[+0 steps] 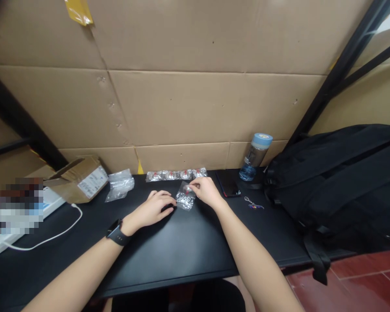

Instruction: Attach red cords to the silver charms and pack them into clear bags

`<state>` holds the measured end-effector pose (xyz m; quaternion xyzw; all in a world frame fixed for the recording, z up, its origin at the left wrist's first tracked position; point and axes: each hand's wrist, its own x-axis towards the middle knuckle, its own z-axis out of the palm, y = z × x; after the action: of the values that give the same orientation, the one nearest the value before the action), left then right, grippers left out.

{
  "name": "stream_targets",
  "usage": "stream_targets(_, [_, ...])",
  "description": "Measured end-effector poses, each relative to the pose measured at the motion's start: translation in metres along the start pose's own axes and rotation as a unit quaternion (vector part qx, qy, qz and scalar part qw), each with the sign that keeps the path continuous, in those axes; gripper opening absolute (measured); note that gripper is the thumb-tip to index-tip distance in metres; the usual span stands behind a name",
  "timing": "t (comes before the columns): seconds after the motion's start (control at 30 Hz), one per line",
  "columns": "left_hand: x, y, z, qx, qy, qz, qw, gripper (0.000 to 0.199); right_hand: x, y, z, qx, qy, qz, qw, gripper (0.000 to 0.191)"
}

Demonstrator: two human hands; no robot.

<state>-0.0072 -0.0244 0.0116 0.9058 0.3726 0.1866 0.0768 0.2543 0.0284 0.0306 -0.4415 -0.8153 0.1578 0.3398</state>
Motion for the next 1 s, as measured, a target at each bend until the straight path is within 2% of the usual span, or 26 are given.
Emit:
stream_targets(0.13, [-0.001,-0.002,0.002,0.002,0.006,-0.001,1.000,0.019,0.000,0.000,-0.006,0.051,0.043,0.029,0.997,0.012])
stream_targets(0.23, [-0.001,-0.002,0.002,-0.001,0.004,0.002,1.000,0.019,0.001,0.001,-0.006,0.112,0.054,0.052,0.991,0.017])
stream_targets(0.43, [-0.001,-0.001,0.000,0.003,-0.009,0.003,1.000,0.018,0.004,0.001,-0.003,0.236,0.092,0.052,0.966,0.026])
stream_targets(0.57, [-0.001,0.002,-0.003,0.001,-0.012,0.001,1.000,0.017,0.004,-0.004,-0.006,0.268,0.159,0.050,0.949,0.027])
stream_targets(0.63, [-0.001,0.003,-0.005,-0.013,0.006,-0.013,1.000,0.016,0.004,-0.007,-0.008,0.281,0.198,0.048,0.938,0.027])
stream_targets(0.7, [0.001,0.003,-0.008,-0.054,0.059,-0.052,0.995,0.018,0.003,-0.010,-0.009,0.297,0.215,0.054,0.929,0.028])
stream_targets(0.77, [0.004,0.002,-0.009,-0.143,0.137,-0.111,0.974,0.024,0.002,-0.014,-0.007,0.317,0.188,0.069,0.927,0.029])
stream_targets(0.83, [0.007,0.000,-0.011,-0.282,0.193,-0.157,0.926,0.032,0.001,-0.019,-0.002,0.338,0.132,0.080,0.928,0.031])
stream_targets(0.87, [0.008,0.000,-0.011,-0.358,0.197,-0.168,0.897,0.036,0.000,-0.023,0.001,0.347,0.105,0.083,0.928,0.032])
stream_targets(0.93, [0.009,0.002,-0.012,-0.479,0.165,-0.174,0.844,0.047,-0.002,-0.030,0.008,0.360,0.072,0.081,0.926,0.034])
stream_targets(1.0, [0.009,0.006,-0.013,-0.536,0.127,-0.170,0.817,0.060,-0.004,-0.037,0.014,0.370,0.066,0.078,0.923,0.036])
